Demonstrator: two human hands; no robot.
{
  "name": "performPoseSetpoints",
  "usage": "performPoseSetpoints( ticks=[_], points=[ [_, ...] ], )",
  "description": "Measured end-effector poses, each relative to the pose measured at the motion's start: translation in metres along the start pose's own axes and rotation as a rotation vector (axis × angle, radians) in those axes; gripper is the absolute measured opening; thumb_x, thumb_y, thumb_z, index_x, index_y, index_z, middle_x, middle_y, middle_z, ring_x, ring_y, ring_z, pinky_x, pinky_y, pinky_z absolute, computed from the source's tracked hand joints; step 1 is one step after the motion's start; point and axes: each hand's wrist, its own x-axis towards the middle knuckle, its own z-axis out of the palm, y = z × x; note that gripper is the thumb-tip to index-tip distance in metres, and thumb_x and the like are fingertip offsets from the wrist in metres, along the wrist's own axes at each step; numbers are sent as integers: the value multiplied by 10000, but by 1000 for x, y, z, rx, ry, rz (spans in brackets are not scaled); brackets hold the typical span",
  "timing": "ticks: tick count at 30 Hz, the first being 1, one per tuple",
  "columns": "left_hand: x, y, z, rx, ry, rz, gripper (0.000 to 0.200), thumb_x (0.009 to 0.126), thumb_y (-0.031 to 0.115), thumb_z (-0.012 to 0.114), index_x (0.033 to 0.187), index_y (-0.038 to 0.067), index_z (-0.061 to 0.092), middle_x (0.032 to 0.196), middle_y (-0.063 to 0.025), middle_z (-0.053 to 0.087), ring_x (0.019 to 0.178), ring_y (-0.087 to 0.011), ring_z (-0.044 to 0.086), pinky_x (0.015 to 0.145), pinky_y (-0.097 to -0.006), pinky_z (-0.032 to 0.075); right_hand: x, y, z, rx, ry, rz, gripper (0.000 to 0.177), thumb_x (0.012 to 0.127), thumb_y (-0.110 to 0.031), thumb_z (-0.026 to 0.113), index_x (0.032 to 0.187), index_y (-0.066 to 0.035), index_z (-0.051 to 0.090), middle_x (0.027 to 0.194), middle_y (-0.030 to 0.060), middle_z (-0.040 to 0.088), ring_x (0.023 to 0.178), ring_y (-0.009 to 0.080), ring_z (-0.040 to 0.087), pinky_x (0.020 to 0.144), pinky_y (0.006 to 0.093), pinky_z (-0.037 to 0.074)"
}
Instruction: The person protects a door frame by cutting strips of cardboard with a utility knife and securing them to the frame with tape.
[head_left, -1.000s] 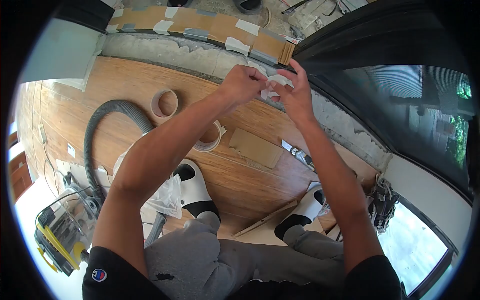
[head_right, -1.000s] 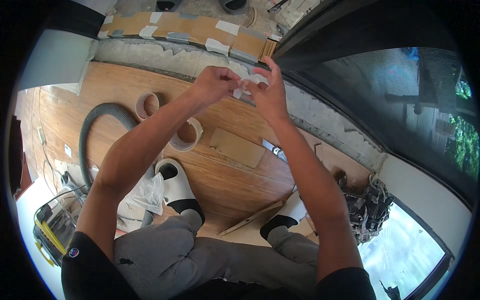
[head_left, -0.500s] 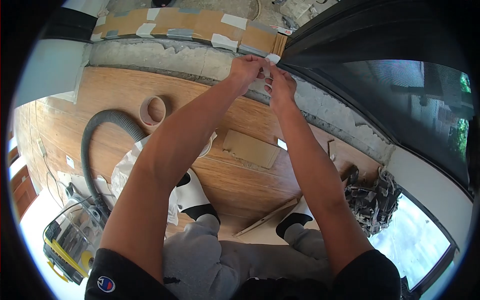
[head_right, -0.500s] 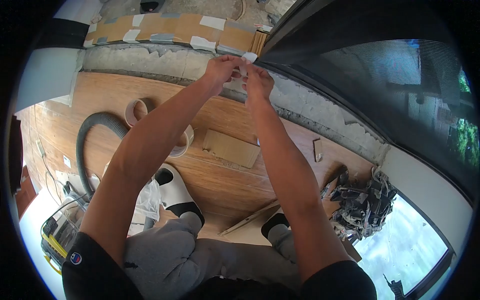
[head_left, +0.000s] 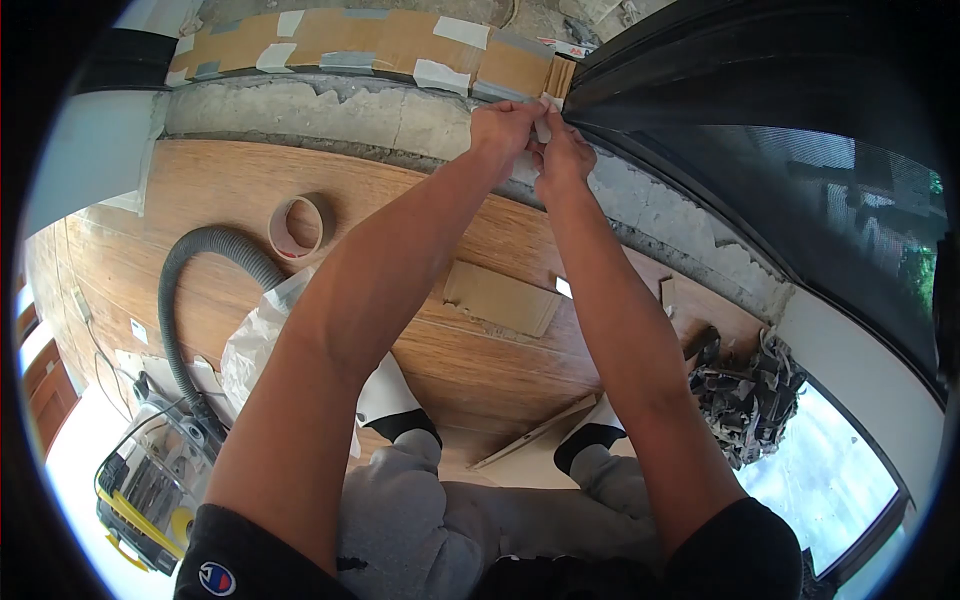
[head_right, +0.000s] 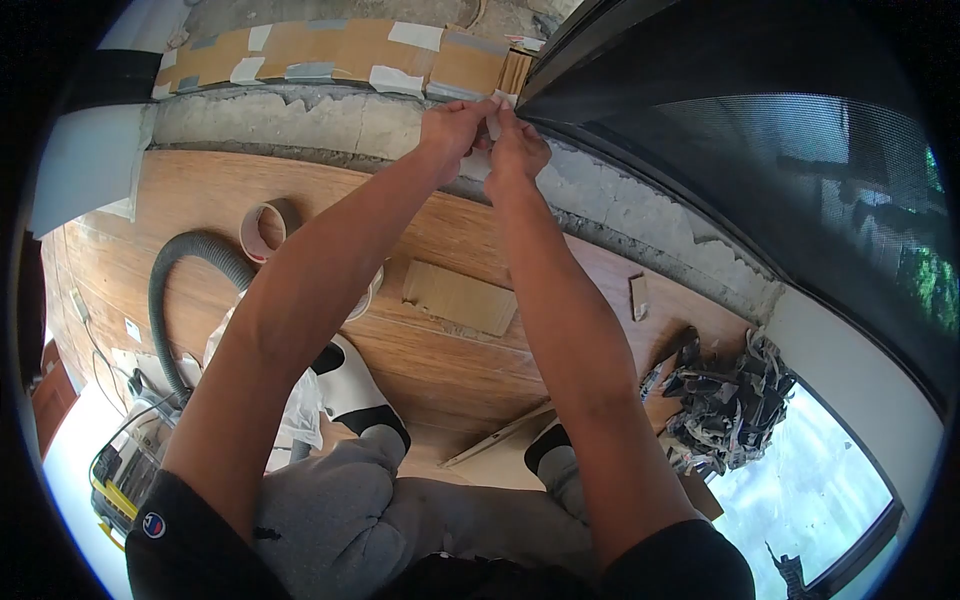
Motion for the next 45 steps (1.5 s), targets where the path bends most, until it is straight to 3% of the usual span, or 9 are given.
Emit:
performPoseSetpoints(
  ticks=[9, 18, 21, 24, 26, 29, 35, 41, 45],
  points=[
    [20, -16, 8, 107, 204, 109, 312, 841, 250, 824, 829, -28, 684, 800, -106, 694, 649, -176, 642, 571, -315, 536, -11, 3, 10, 64, 70, -86, 277, 910, -264, 766, 829, -29, 643, 880, 91, 688, 749, 168, 623, 564, 327, 509],
    [9, 3, 2, 438, 323, 10, 483, 777, 404, 850, 895, -47, 725, 809, -109, 719, 697, -178, 676, 620, -333, 559, -2, 9, 5, -79, 124, -94, 327, 901, -289, 772, 817, 9, 663, 862, 113, 703, 732, 164, 605, 653, 339, 497],
    [7, 3, -12, 604, 310, 80, 547, 764, 568, 774, 834, 25, 757, 851, -134, 752, 796, -266, 729, 753, -379, 569, 0, 8, -5, -190, 122, -96, 335, 895, -302, 777, 822, 9, 677, 865, 99, 703, 759, 164, 605, 716, 333, 489],
    [-3, 9, -27, 783, 393, 357, 430, 811, 468, 758, 877, 44, 755, 822, -147, 744, 774, -293, 721, 743, -407, 562, 2, 14, -25, -254, 14, -116, 327, 894, -309, 777, 857, 4, 690, 848, 73, 691, 741, 160, 598, 707, 320, 489],
    [2, 9, -36, 793, 241, 838, 215, 866, 255, 729, 960, 64, 758, 876, -141, 734, 800, -302, 711, 724, -383, 549, 0, 15, -33, -284, -53, -136, 317, 896, -310, 774, 881, -2, 698, 829, 57, 681, 710, 154, 590, 670, 311, 493],
    [6, 13, -33, 1024, 120, 1087, 142, 887, 164, 675, 987, 119, 765, 957, -111, 714, 884, -312, 683, 798, -409, 535, 0, 13, -36, -266, -134, -119, 344, 889, -356, 787, 952, -34, 686, 764, 5, 592, 598, 99, 515, 507, 268, 459],
    [10, 26, -22, 1619, -54, 1135, 237, 853, 159, 689, 1076, 200, 758, 1222, -69, 621, 1142, -289, 564, 963, -388, 454, -2, 7, -24, -320, -123, -114, 306, 890, -327, 790, 921, -40, 688, 787, 7, 627, 589, 98, 512, 516, 260, 464],
    [14, 23, -38, 1850, 28, 1289, 346, 898, 277, 644, 1236, 308, 707, 1359, -38, 525, 1267, -238, 467, 1014, -389, 385, 2, 3, -18, -374, -88, -100, 242, 901, -284, 772, 857, -62, 686, 791, -3, 645, 606, 105, 526, 526, 272, 478],
    [16, 31, -34, 1722, -33, 1305, 328, 924, 284, 644, 1245, 321, 701, 1416, -55, 490, 1251, -248, 481, 1024, -411, 390, 7, 4, -19, -435, -82, -116, 225, 903, -266, 765, 843, -57, 705, 829, 6, 679, 631, 114, 558, 522, 276, 490]
  ],
)
